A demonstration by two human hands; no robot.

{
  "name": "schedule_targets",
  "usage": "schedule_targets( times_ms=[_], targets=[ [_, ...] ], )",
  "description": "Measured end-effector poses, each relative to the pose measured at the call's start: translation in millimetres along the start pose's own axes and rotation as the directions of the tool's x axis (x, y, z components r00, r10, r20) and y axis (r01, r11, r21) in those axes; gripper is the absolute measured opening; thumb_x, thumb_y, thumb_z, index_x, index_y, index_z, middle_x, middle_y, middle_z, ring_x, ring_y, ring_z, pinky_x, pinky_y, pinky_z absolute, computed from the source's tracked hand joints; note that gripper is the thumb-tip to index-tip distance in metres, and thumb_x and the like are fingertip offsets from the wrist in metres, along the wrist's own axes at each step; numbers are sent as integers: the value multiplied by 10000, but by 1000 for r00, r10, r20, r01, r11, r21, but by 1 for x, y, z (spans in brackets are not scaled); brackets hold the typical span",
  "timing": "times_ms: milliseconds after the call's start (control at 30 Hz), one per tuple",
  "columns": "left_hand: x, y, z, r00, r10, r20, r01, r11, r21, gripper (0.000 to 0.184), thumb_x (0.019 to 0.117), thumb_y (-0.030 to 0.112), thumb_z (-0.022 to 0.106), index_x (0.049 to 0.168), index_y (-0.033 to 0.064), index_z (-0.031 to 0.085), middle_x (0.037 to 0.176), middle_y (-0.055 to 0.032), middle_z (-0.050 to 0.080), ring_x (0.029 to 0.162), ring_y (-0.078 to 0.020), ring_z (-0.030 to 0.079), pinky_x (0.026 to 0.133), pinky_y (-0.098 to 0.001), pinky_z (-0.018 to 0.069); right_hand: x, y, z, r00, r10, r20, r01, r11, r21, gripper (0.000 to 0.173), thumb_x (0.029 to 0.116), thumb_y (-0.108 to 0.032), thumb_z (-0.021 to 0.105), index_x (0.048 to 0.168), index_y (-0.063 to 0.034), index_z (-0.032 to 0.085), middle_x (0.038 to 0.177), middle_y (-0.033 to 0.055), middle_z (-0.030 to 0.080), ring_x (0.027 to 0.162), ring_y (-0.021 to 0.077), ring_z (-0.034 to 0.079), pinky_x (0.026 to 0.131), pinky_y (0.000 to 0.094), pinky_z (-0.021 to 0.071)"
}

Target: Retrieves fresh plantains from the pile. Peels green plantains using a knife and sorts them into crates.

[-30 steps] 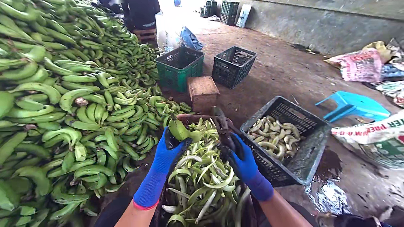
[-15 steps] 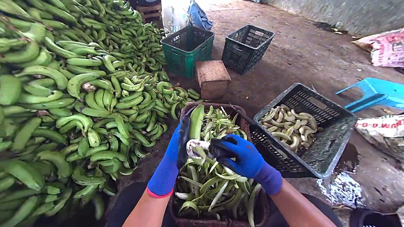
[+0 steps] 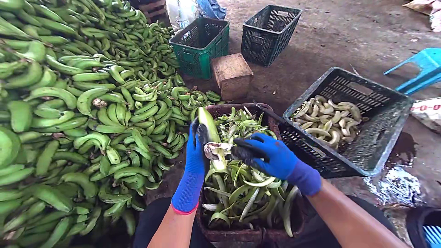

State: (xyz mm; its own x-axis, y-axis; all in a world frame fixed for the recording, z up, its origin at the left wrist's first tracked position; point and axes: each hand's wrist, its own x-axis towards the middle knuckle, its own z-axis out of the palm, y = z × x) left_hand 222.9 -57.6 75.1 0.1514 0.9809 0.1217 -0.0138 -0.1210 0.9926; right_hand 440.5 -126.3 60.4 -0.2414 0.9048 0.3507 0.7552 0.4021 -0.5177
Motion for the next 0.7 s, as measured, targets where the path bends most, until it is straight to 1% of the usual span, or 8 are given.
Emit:
schedule_targets(
  times_ms=[100, 167, 233, 300, 400, 467, 567, 700],
  targets=[
    [-13, 6, 3, 938, -159, 308, 146, 987, 64, 468, 1072, 182, 310, 1489, -21, 376, 1192, -91, 619, 970, -26, 612, 873, -223, 522, 20, 18, -20, 983, 122, -137, -139, 983, -121, 493, 889, -234, 720, 1370, -143, 663, 1193, 243, 667, 1060, 439, 654, 865, 638, 522],
    [-17, 12, 9, 881, -228, 415, 219, 973, 71, 478, 1068, 221, 318, 1500, 33, 395, 1162, -56, 643, 936, -37, 640, 838, -223, 546, 25, 28, -31, 960, 201, -194, -230, 963, -140, 518, 928, -210, 697, 1434, -154, 602, 1250, 249, 632, 1094, 437, 635, 888, 631, 514],
    [-11, 5, 12, 917, -223, 330, 244, 970, -23, 444, 1070, 191, 307, 1474, 38, 412, 1087, -45, 642, 876, -51, 643, 781, -237, 558, 19, 25, -31, 967, 188, -170, -208, 972, -110, 543, 901, -206, 707, 1431, -147, 605, 1244, 237, 632, 1095, 426, 631, 885, 626, 519],
    [0, -7, 10, 977, -185, 104, 196, 975, -109, 408, 1097, 183, 284, 1458, 42, 412, 1090, -37, 626, 884, -31, 618, 787, -229, 540, 5, 14, -16, 994, 53, -94, -61, 994, -88, 529, 856, -286, 717, 1367, -160, 667, 1177, 192, 673, 1057, 381, 655, 874, 590, 538],
    [9, -5, 10, 988, -71, -139, 46, 984, -173, 450, 1108, 225, 315, 1522, 51, 333, 1219, -55, 594, 1003, -14, 612, 885, -211, 517, -3, 1, 3, 994, -106, -23, 104, 991, -83, 479, 884, -408, 665, 1319, -212, 711, 1153, 180, 707, 1033, 390, 680, 827, 597, 544],
    [3, -3, 9, 997, -59, -41, 49, 979, -199, 446, 1094, 211, 324, 1513, 61, 329, 1162, -6, 610, 960, 10, 614, 845, -193, 530, 7, 5, -2, 995, -84, -45, 79, 992, -97, 454, 888, -366, 676, 1311, -204, 715, 1161, 185, 701, 1049, 400, 672, 843, 601, 541],
    [-12, 7, 7, 936, -186, 299, 215, 974, -66, 428, 1087, 201, 311, 1472, 39, 405, 1115, -21, 641, 924, -4, 625, 828, -205, 544, 23, 24, -20, 994, 50, -101, -62, 992, -112, 518, 896, -276, 700, 1404, -189, 640, 1186, 208, 670, 1063, 402, 652, 881, 607, 526],
    [-9, 5, 6, 906, -198, 374, 210, 978, 8, 445, 1083, 211, 318, 1485, 51, 422, 1249, -51, 611, 1043, -14, 607, 926, -214, 508, 22, 19, -19, 984, 142, -111, -155, 981, -116, 552, 898, -226, 682, 1444, -198, 605, 1167, 212, 661, 1046, 405, 647, 854, 610, 523]
  ],
)
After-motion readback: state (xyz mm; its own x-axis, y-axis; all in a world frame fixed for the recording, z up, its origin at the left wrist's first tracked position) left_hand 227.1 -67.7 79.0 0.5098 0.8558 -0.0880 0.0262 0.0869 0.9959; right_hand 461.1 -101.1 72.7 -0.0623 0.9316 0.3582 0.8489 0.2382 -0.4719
